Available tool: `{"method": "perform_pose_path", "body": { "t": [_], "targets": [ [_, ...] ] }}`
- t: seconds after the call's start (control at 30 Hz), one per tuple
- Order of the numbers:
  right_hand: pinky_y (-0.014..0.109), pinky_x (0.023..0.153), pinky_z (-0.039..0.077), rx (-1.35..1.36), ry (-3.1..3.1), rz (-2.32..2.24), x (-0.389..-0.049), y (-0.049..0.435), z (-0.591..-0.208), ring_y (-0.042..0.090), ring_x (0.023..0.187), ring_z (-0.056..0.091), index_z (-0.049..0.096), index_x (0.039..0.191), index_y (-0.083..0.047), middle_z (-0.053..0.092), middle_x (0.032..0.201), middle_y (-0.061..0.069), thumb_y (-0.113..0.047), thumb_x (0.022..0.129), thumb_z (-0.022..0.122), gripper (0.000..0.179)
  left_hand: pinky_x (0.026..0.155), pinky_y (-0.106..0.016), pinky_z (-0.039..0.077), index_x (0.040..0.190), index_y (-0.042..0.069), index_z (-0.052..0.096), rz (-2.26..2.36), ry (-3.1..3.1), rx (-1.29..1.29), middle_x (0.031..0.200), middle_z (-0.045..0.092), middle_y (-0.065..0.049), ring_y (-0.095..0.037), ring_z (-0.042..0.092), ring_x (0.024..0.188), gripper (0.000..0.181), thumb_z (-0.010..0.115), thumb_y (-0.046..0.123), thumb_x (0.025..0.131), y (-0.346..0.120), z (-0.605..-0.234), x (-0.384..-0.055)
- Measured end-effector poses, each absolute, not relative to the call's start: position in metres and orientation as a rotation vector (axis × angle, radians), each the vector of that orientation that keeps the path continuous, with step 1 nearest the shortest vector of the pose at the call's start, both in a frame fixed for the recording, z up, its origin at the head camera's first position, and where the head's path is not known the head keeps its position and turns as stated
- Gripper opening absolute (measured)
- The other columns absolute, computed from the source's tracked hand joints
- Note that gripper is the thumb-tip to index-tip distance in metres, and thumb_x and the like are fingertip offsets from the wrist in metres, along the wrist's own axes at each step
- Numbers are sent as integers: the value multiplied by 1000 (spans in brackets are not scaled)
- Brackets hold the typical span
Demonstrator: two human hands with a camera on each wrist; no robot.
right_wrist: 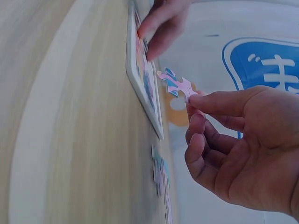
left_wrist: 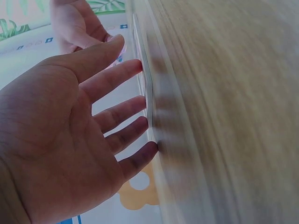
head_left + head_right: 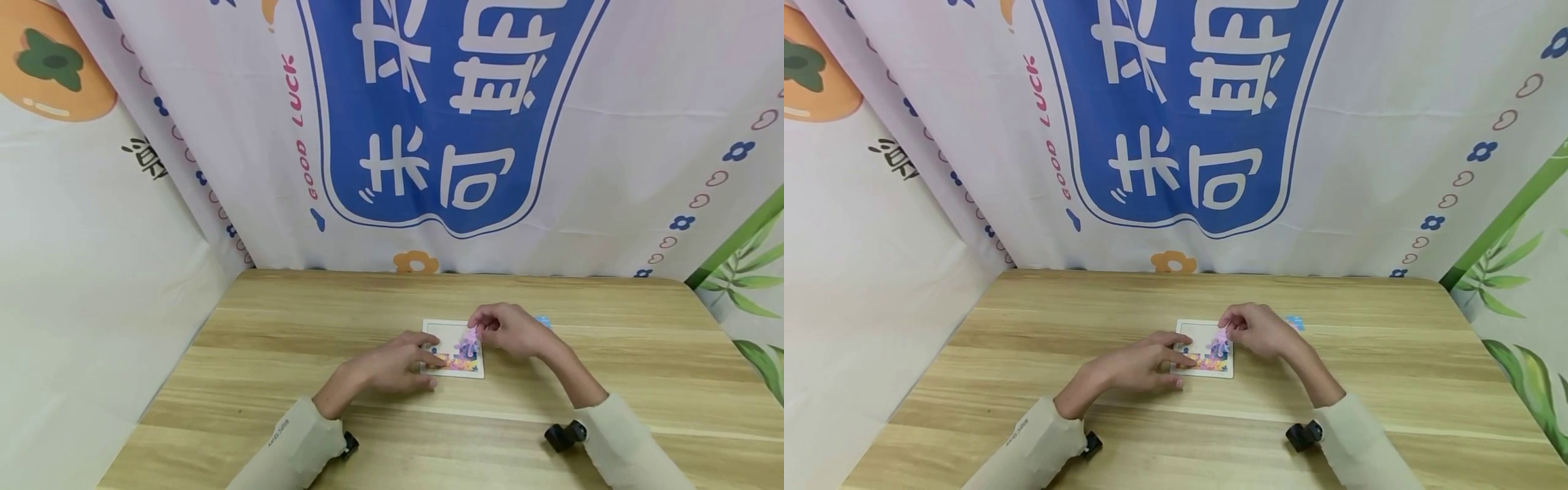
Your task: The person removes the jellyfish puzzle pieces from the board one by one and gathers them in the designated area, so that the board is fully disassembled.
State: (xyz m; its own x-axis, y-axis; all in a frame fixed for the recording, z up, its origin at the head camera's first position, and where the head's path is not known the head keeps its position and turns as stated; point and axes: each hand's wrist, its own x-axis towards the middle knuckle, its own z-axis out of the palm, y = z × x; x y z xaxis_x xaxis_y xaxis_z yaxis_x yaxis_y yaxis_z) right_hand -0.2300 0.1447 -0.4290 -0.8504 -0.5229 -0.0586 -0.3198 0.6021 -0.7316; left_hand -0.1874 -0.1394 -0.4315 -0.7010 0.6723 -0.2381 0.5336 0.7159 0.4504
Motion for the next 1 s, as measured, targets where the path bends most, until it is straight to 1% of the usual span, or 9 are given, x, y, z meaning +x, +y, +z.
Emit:
{"method": "perform_pose_path", "body": {
  "t": [0.23, 0.47, 0.8, 1.0],
  "targets": [
    [23, 67, 49, -669, 2539, -1150, -230, 166, -431, 16, 84, 58, 74, 111, -5, 69, 93, 5, 0, 101, 66, 15, 130, -51, 37, 145, 26, 69, 500, 2538, 935, 171, 42, -4, -28, 37, 160, 43, 71, 38, 105, -139, -432, -187],
    [22, 71, 50, -680, 2543, -1155, -231, 185, -431, 16, 88, 58, 73, 115, -3, 69, 97, 5, -2, 101, 66, 16, 130, -51, 37, 145, 26, 70, 499, 2536, 942, 171, 43, -4, -27, 37, 160, 42, 72, 37, 105, -139, -432, -187],
    [21, 73, 50, -666, 2593, -1125, -229, 207, -431, 15, 90, 58, 75, 116, -2, 71, 101, 6, -2, 101, 67, 16, 130, -50, 38, 146, 27, 69, 482, 2545, 929, 171, 43, -2, -26, 36, 160, 43, 71, 38, 105, -138, -432, -187],
    [23, 76, 52, -630, 2603, -1107, -229, 219, -430, 16, 92, 60, 74, 116, -3, 71, 101, 6, -3, 102, 66, 16, 130, -50, 37, 147, 28, 68, 479, 2546, 927, 171, 43, -1, -26, 36, 161, 43, 71, 39, 105, -138, -433, -187]
  ]
}}
